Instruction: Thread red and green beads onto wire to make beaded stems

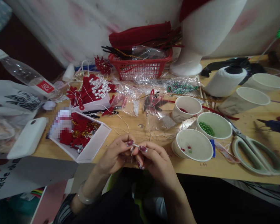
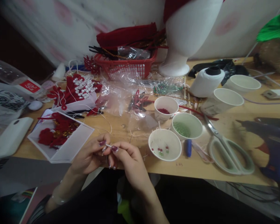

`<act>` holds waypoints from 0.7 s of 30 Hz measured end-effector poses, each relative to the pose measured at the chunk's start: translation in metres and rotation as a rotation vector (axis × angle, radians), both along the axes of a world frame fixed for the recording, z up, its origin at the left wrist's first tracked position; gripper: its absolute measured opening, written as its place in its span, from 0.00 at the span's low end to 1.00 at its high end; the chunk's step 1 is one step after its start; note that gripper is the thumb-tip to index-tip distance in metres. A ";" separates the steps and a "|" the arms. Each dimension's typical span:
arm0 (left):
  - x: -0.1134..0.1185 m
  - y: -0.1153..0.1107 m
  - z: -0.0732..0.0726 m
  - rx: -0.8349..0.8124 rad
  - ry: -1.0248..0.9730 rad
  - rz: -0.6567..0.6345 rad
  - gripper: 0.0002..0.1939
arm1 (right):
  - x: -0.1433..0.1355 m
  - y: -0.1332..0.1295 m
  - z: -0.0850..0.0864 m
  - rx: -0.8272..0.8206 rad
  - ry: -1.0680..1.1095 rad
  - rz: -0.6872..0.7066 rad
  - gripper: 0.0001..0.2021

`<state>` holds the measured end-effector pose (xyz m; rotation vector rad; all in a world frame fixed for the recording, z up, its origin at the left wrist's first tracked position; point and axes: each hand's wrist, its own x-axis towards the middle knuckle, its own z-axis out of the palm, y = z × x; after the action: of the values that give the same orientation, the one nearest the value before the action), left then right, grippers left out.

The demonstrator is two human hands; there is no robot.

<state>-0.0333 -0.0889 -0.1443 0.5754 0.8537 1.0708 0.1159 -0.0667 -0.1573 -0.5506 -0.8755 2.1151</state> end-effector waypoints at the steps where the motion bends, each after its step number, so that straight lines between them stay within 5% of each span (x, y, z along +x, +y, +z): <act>1: 0.000 0.000 0.001 0.012 -0.017 -0.014 0.16 | 0.000 0.000 0.000 0.002 -0.007 0.004 0.11; 21: -0.003 -0.001 0.000 0.021 0.091 -0.029 0.16 | 0.002 0.000 0.003 -0.007 -0.048 0.038 0.11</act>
<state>-0.0358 -0.0895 -0.1441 0.6558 0.9116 1.0342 0.1174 -0.0666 -0.1542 -0.5948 -0.9126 2.1474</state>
